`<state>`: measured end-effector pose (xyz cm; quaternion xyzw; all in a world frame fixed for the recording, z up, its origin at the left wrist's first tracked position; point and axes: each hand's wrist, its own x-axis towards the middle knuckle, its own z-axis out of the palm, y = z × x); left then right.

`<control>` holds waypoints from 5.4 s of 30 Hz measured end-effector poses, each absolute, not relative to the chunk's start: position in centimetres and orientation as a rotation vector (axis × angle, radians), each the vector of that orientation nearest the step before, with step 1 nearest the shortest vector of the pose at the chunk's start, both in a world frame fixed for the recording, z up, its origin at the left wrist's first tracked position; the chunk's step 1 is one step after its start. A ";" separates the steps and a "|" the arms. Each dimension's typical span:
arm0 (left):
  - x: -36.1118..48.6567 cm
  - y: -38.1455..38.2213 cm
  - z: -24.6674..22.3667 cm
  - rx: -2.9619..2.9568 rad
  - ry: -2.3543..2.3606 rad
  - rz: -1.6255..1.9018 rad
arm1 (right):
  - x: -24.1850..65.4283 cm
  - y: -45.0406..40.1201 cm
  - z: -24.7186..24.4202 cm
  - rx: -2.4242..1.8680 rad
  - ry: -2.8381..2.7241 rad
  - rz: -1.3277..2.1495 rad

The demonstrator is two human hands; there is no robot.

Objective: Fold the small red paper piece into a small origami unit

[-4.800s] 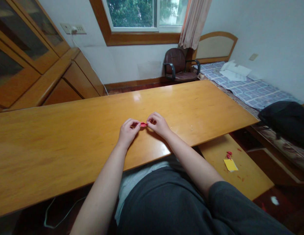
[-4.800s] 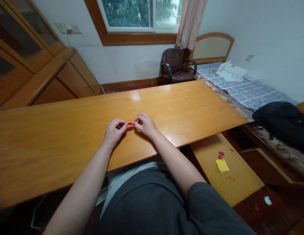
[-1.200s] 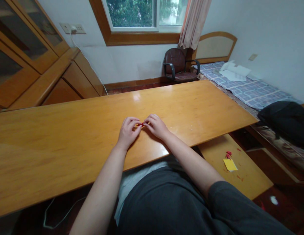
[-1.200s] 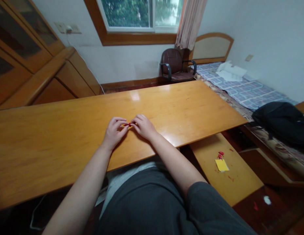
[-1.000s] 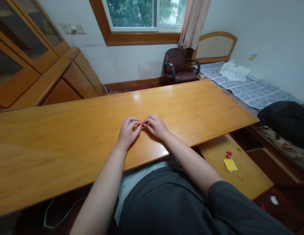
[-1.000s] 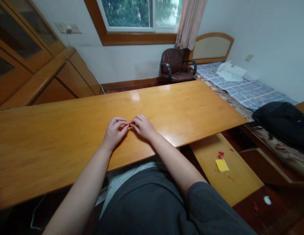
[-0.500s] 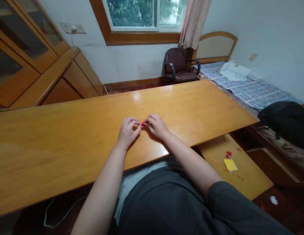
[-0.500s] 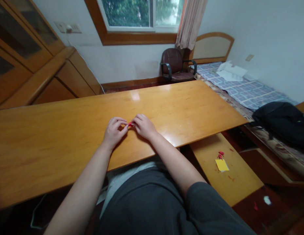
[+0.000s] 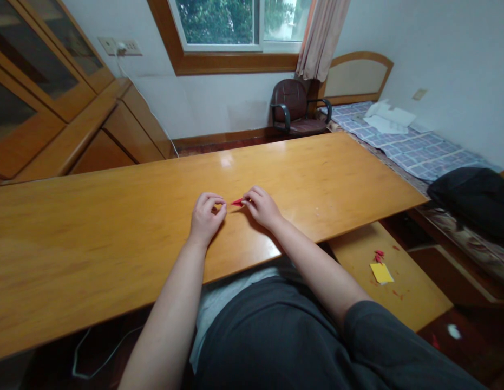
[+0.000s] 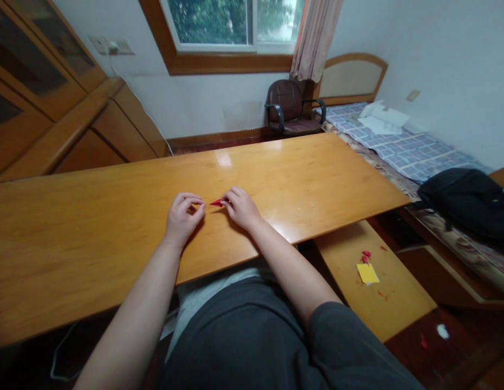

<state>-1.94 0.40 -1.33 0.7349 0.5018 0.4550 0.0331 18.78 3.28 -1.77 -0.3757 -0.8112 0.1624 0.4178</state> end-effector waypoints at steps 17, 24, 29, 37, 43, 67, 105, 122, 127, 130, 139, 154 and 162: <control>-1.1 -0.1 -1.4 2.283 1.379 1.265 | 18.6 3.0 -1.6 -0.860 -2.083 0.441; -1.2 -0.1 -1.3 2.302 1.383 1.251 | 18.5 3.1 -1.8 -0.854 -2.079 0.457; -1.1 -0.1 -1.2 2.319 1.381 1.249 | 18.5 2.9 -1.6 -0.866 -2.081 0.463; -1.2 0.0 -1.3 2.325 1.384 1.220 | 18.4 3.0 -1.6 -0.851 -2.101 0.451; -1.3 0.1 -1.5 2.314 1.365 1.237 | 18.5 3.1 -1.7 -0.857 -2.087 0.474; -1.5 -0.1 -1.4 1.825 1.465 1.256 | 18.4 3.4 -2.4 -0.926 -1.904 0.628; -1.5 0.0 -2.1 1.627 1.305 1.194 | 18.5 2.8 -1.7 -0.912 -1.777 1.091; -1.5 -0.1 -1.6 1.704 1.316 1.110 | 18.4 3.2 -1.9 -0.978 -1.796 1.159; -1.4 -0.3 -1.4 1.820 1.335 1.077 | 18.3 3.5 -2.0 -1.004 -1.796 1.145; -1.3 -0.4 -1.2 1.851 1.343 1.073 | 18.3 3.5 -2.0 -1.022 -1.810 1.133; -1.5 -0.1 -1.7 1.768 1.372 1.102 | 18.3 3.3 -1.7 -1.031 -1.802 1.124; -1.5 0.4 -2.1 1.596 1.343 1.168 | 18.2 3.5 -2.4 -0.995 -1.933 0.945; -1.1 0.1 -1.6 1.530 1.289 1.175 | 18.4 3.5 -2.0 -1.007 -1.896 0.962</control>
